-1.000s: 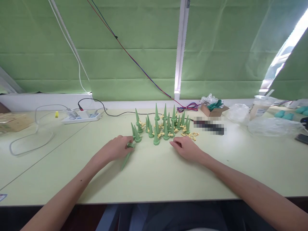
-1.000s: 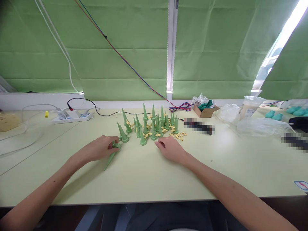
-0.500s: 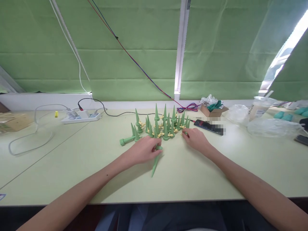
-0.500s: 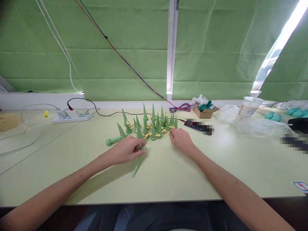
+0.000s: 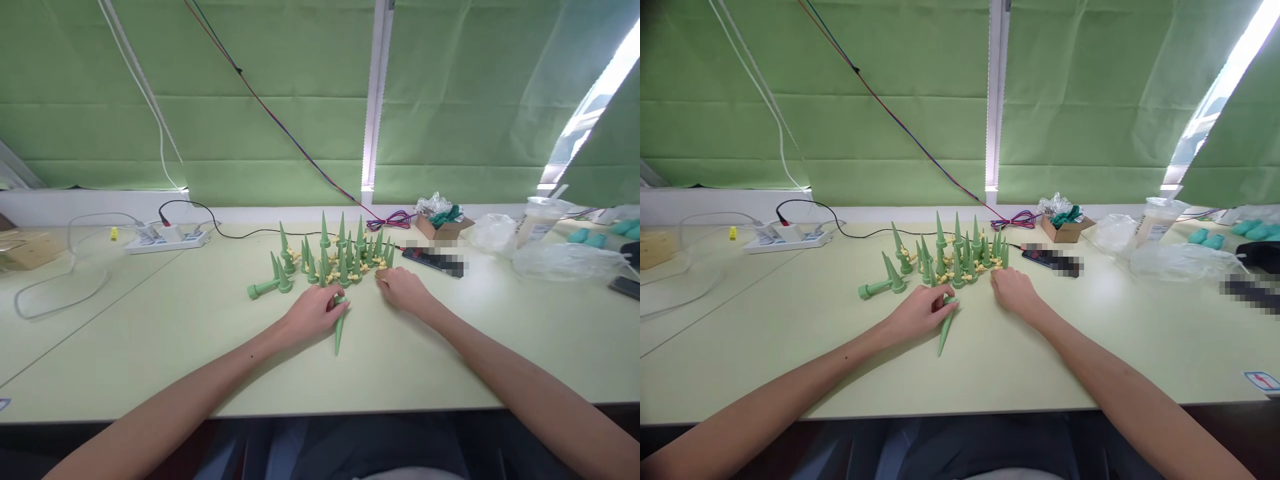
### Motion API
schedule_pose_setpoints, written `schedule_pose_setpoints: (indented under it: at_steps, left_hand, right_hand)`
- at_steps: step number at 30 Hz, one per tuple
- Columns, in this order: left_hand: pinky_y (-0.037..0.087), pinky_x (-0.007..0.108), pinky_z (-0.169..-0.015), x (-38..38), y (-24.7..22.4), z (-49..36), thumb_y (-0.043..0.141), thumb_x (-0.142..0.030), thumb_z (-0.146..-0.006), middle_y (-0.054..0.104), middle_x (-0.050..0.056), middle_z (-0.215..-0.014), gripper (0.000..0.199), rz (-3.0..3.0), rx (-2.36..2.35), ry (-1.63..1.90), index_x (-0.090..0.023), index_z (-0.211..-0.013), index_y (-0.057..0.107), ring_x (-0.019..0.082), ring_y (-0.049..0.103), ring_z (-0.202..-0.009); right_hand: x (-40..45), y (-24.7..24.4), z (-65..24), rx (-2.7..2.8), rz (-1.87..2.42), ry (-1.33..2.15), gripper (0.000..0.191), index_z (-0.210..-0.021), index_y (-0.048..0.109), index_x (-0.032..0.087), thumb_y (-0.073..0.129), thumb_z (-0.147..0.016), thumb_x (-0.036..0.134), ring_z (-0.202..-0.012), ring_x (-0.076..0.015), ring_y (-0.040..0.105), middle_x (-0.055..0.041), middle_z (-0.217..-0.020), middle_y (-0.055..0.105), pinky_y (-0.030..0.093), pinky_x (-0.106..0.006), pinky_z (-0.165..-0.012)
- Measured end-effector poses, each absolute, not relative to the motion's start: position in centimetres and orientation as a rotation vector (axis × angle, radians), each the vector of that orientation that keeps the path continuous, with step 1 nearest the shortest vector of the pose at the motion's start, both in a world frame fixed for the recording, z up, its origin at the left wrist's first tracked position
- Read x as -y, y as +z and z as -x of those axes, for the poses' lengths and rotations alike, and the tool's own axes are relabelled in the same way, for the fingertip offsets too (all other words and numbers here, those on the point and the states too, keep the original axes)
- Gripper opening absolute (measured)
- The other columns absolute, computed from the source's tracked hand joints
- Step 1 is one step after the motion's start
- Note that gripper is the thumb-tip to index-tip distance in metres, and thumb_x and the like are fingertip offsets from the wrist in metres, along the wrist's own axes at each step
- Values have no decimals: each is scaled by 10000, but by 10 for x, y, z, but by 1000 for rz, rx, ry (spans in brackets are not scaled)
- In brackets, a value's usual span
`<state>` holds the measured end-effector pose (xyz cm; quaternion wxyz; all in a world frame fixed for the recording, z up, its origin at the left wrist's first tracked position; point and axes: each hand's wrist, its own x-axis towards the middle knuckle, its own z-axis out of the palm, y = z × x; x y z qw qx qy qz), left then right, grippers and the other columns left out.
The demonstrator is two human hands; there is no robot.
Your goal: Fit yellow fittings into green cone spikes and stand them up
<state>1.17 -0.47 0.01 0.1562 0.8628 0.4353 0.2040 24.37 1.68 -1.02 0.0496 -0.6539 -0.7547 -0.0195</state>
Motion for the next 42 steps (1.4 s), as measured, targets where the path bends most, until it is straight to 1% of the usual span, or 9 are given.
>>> schedule_pose_setpoints:
  at_steps: [10, 18, 23, 27, 29, 31, 34, 37, 42]
  left_hand:
    - [354, 278, -567, 2, -5, -12, 436, -408, -949, 574, -20, -563, 287, -2434, -1242, 583, -201, -961, 635, 178, 537, -563]
    - [350, 281, -576, 0, -5, -12, 398, -402, -976, 549, -21, -567, 319, -2410, -1182, 601, -193, -977, 639, 169, 516, -565]
    - [342, 274, -585, -2, -6, -10, 394, -413, -981, 536, -21, -571, 325, -2397, -1166, 584, -189, -966, 630, 168, 516, -587]
    - [335, 270, -582, -3, -6, -9, 389, -425, -983, 534, -22, -578, 333, -2396, -1168, 581, -192, -981, 627, 170, 515, -595]
    - [333, 269, -577, -3, -6, -9, 391, -435, -981, 540, -20, -582, 342, -2384, -1174, 582, -190, -985, 630, 172, 517, -596]
    - [333, 269, -571, -2, -5, -9, 400, -447, -975, 547, -18, -582, 348, -2371, -1179, 575, -188, -992, 633, 174, 518, -594]
    - [327, 266, -558, -3, -3, -8, 417, -465, -967, 571, -13, -601, 354, -2356, -1165, 553, -187, -1001, 633, 174, 520, -593]
    - [318, 265, -546, -3, -3, -7, 424, -466, -964, 581, -11, -613, 354, -2351, -1140, 560, -182, -983, 634, 168, 514, -583]
    - [306, 262, -543, -5, -7, -7, 433, -422, -967, 542, -27, -579, 304, -2385, -1136, 588, -192, -926, 627, 157, 489, -568]
  right_hand:
    - [-17, -13, -241, 2276, 2001, -51, 222, -918, 611, 171, 394, -961, 195, -875, -269, 649, -128, -882, 674, 328, -281, -622]
    - [-20, -15, -243, 2228, 1980, -4, 226, -1012, 629, 178, 412, -947, 181, -895, -269, 640, -121, -905, 688, 307, -278, -606]
    - [-20, -16, -244, 2203, 1949, 43, 212, -953, 636, 166, 425, -942, 170, -870, -256, 632, -114, -885, 693, 288, -273, -593]
    - [-17, -14, -242, 2218, 1872, 90, 202, -899, 630, 169, 439, -953, 200, -869, -233, 619, -96, -895, 701, 306, -270, -611]
    - [-14, -13, -240, 2251, 1793, 131, 197, -879, 620, 176, 445, -959, 218, -829, -201, 611, -71, -867, 700, 322, -263, -623]
    - [-10, -13, -237, 2296, 1657, 204, 196, -840, 602, 182, 449, -956, 220, -743, -171, 586, -43, -787, 682, 329, -258, -623]
    - [-4, -16, -230, 2345, 1462, 298, 191, -782, 565, 190, 470, -941, 236, -651, -155, 529, -12, -675, 630, 318, -255, -605]
    - [0, -19, -225, 2345, 1414, 321, 142, -779, 550, 192, 508, -908, 232, -612, -144, 490, 0, -658, 604, 304, -257, -595]
    - [0, -21, -224, 2319, 1377, 344, 53, -840, 546, 194, 515, -847, 152, -611, -138, 480, 15, -659, 588, 310, -254, -597]
